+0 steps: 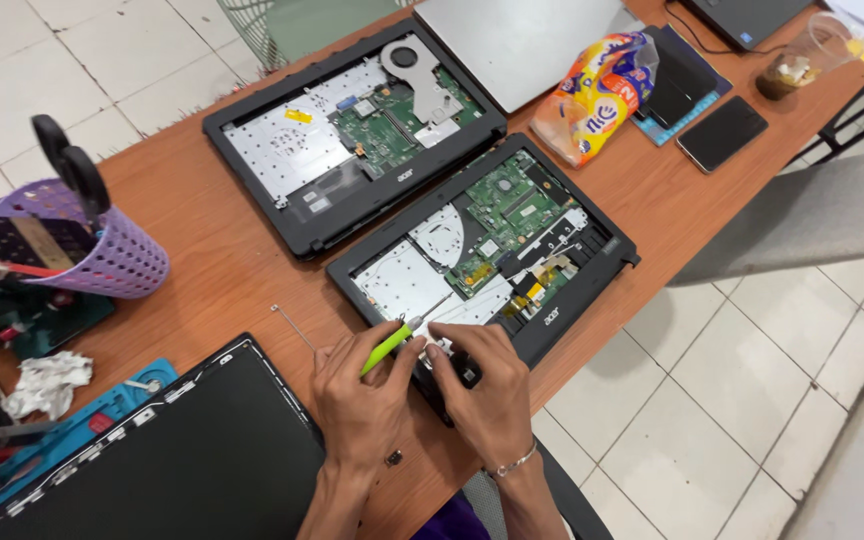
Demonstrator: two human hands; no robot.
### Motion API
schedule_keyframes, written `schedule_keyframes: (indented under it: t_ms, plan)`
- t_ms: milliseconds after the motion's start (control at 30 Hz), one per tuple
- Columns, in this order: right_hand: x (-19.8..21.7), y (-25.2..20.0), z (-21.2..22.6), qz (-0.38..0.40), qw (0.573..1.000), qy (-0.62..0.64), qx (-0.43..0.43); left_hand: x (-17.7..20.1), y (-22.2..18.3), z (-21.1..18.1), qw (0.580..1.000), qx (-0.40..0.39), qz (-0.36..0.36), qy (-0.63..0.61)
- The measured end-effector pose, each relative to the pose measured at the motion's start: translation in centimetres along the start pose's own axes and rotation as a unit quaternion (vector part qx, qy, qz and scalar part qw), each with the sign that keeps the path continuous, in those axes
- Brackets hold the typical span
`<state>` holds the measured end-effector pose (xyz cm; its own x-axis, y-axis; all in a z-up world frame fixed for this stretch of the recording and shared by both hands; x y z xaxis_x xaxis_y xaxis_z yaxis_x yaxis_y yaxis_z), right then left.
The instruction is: The person disassembles a laptop screen with a screwdriver and a prying tool. They remove the plastic bezel, unscrew the display panel from the hinges, and disconnect internal wires one at a time.
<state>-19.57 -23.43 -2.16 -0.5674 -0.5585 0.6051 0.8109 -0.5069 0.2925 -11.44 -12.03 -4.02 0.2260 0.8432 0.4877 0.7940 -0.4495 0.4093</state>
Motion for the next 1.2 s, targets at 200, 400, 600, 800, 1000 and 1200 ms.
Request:
schedule_keyframes:
  t_ms: [200, 400, 600, 800, 1000, 1200]
  plan:
    - [-2.7, -1.2, 1.9, 0.07, 0.979, 0.176, -0.071, 4.6, -3.2, 1.1, 0.982, 0.173, -0.059, -0.047]
    - [-8.4, -1.8, 1.9, 0.146, 0.863, 0.478, -0.071, 10.4, -7.6, 3.7, 0.925, 0.308, -0.168, -0.148]
    - [-13.8, -3.9, 5.6, 0.292, 0.821, 0.483, -0.088, 15.2, -13.1, 6.0, 0.878, 0.35, -0.26, -0.2]
    - [-17.7, -6.9, 9.0, 0.387, 0.793, 0.451, -0.134, 19.0, -18.8, 6.9, 0.877, 0.383, -0.258, -0.133]
    - [-20.5, -8.4, 11.6, 0.455, 0.773, 0.43, -0.107, 22.4, -24.2, 6.4, 0.834, 0.415, -0.342, -0.123]
    - [-23.2, -10.2, 13.8, 0.514, 0.745, 0.417, -0.085, 24.2, -26.8, 6.3, 0.834, 0.419, -0.316, -0.172]
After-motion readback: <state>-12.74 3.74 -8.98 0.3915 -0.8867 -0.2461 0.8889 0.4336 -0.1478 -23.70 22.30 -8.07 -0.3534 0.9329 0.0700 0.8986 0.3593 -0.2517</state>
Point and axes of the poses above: each hand's wrist, its own y-axis towards the middle knuckle, its own x-axis out of the back of the hand, z = x × y, the point moved 2 cm from there along y, towards the middle knuckle, and after that the axes turned 8 degrees about z, right-handed, at the moved point
